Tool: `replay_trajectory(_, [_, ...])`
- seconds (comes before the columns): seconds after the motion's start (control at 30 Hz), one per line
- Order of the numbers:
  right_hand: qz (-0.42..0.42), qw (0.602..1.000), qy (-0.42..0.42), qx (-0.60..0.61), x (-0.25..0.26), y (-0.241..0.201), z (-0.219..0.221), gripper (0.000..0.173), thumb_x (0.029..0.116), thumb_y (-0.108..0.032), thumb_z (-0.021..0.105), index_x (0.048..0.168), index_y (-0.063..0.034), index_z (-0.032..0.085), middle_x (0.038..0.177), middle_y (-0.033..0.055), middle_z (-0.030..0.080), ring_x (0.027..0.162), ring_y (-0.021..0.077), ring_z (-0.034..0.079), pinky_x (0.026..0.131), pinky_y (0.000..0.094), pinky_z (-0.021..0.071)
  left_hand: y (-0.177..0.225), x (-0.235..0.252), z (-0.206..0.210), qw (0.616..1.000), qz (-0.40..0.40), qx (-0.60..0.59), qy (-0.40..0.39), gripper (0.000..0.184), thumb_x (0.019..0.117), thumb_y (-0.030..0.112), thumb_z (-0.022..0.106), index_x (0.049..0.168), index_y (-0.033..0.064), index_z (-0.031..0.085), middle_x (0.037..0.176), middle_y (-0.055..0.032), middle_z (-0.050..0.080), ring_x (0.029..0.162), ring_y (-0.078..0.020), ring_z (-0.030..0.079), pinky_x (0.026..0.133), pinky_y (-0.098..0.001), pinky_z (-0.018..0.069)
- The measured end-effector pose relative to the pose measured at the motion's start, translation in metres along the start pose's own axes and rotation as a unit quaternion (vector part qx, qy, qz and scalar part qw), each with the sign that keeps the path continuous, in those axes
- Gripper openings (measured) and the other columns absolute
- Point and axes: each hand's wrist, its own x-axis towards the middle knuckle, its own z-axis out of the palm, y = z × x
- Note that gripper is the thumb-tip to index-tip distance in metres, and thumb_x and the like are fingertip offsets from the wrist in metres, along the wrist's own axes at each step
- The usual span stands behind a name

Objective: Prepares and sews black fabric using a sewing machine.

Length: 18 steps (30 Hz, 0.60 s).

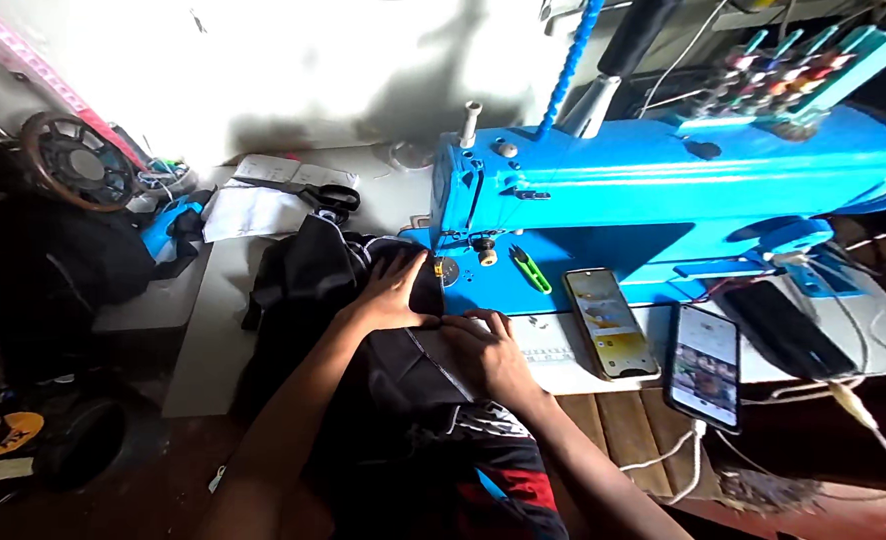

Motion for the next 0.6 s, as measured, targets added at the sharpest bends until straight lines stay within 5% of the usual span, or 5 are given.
replay_trajectory(0.23, [0.009, 1.0, 0.006, -0.007, 0.012, 0.007, 0.004, 0.027, 0.1027, -0.02, 0.053, 0.112, -0.0145, 0.077, 0.126, 0.0018, 0.073, 0.119, 0.0317, 0.066, 0.1, 0.0544, 0.0473, -0.005, 0.013, -0.002, 1.0, -0.008, 0.014, 0.007, 0.112, 0.077, 0.065, 0.079, 0.163, 0.0173, 0.026, 0.169, -0.0058, 0.027, 0.158, -0.0356, 0.013, 0.123, -0.0656, 0.0106])
replay_trajectory(0.43, [0.012, 1.0, -0.02, -0.019, 0.029, 0.015, 0.003, 0.029, 0.1027, -0.02, 0.051, 0.117, -0.0143, 0.076, 0.128, 0.0023, 0.072, 0.12, 0.0321, 0.064, 0.101, 0.0564, 0.0458, -0.014, 0.029, -0.011, 0.999, 0.015, 0.035, -0.015, 0.096, 0.083, 0.068, 0.071, 0.159, 0.0194, 0.039, 0.169, -0.0082, 0.026, 0.158, -0.0389, 0.009, 0.121, -0.069, 0.0062])
replay_trajectory(0.6, [0.027, 0.999, -0.035, -0.028, 0.042, 0.017, 0.004, 0.031, 0.1036, -0.026, 0.052, 0.119, -0.0141, 0.076, 0.129, 0.0024, 0.072, 0.124, 0.034, 0.063, 0.104, 0.0604, 0.0433, -0.02, 0.043, -0.019, 0.999, 0.013, 0.037, -0.032, 0.095, 0.0847, 0.067, 0.07, 0.16, 0.0202, 0.037, 0.171, -0.0077, 0.022, 0.158, -0.0392, 0.005, 0.121, -0.0689, 0.0033])
